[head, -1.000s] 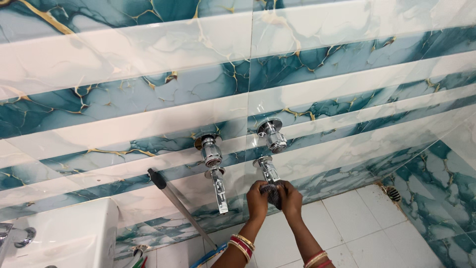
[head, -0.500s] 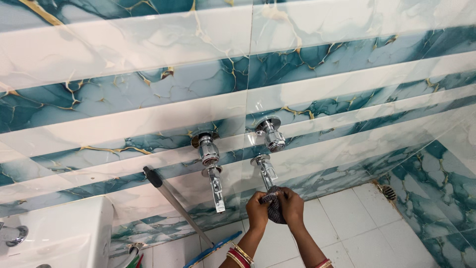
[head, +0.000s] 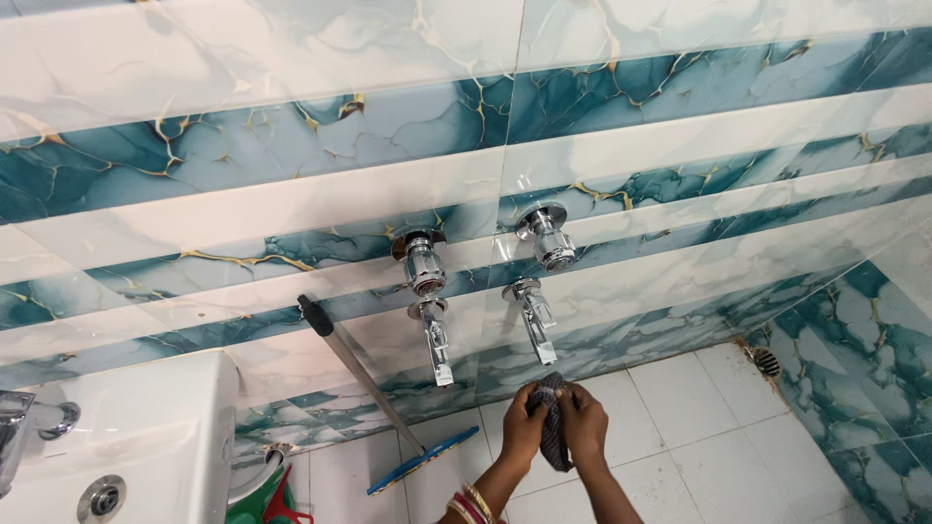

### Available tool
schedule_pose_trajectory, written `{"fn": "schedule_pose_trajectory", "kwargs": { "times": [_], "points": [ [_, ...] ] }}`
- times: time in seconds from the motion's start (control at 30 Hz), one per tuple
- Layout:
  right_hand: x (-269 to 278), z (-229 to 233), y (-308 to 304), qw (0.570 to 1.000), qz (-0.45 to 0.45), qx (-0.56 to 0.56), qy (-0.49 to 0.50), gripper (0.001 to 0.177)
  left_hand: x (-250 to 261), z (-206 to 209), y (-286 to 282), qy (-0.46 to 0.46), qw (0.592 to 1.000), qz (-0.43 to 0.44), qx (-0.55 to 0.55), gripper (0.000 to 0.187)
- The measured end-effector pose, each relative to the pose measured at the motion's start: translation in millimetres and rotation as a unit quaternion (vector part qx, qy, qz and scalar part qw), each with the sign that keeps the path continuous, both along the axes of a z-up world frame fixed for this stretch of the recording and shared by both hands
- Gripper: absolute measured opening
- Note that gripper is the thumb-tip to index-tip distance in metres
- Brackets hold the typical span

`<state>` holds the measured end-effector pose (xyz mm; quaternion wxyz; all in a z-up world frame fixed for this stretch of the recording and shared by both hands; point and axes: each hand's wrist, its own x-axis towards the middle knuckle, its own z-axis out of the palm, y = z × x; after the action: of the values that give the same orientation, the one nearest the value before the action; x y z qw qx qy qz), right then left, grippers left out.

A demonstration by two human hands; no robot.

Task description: The person wipes down a bathroom sink, a wall-mounted shelf, and several faucets using a cloth.

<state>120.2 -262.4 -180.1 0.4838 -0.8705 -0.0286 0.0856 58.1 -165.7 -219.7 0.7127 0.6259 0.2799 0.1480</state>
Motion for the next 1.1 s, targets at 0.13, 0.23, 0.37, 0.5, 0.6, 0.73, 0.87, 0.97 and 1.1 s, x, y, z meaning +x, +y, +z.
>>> {"fn": "schedule_pose_trajectory", "kwargs": {
  "times": [0.13, 0.23, 0.37, 0.5, 0.6, 0.73, 0.87, 0.97, 1.1],
  "points": [
    [-18, -12, 4, 0.992, 0.021, 0.095, 0.085, 0.039, -18, 3, 6, 0.058, 0.97, -0.029, -0.235, 0.053],
    [-4, 6, 10, 0.997, 0.029, 0.063, 0.032, 0.047, -23, -4, 20, 0.03, 0.968, -0.016, -0.25, 0.046],
    [61, 55, 42, 0.991, 0.09, -0.017, -0.101, 0.074, -18, -15, 30, 0.025, 0.96, 0.014, -0.278, 0.045],
    [106, 68, 77, 0.938, 0.206, -0.254, -0.112, 0.059, -10, -17, 30, 0.007, 0.956, 0.014, -0.292, 0.043],
    [118, 51, 81, 0.904, 0.223, -0.315, -0.181, 0.054, -2, -17, 32, 0.038, 0.959, 0.019, -0.28, 0.042],
    [141, 48, 63, 0.901, 0.277, -0.279, -0.185, 0.048, 13, -22, 39, 0.038, 0.954, 0.03, -0.297, 0.042],
    [160, 60, 55, 0.873, 0.343, -0.288, -0.191, 0.048, 35, -28, 41, 0.065, 0.944, 0.042, -0.319, 0.043],
    [174, 66, 50, 0.87, 0.385, -0.25, -0.183, 0.048, 50, -38, 39, 0.038, 0.946, 0.038, -0.32, 0.044],
    [188, 72, 50, 0.867, 0.415, -0.23, -0.153, 0.049, 65, -47, 37, 0.035, 0.944, 0.042, -0.326, 0.043]
  ]
}}
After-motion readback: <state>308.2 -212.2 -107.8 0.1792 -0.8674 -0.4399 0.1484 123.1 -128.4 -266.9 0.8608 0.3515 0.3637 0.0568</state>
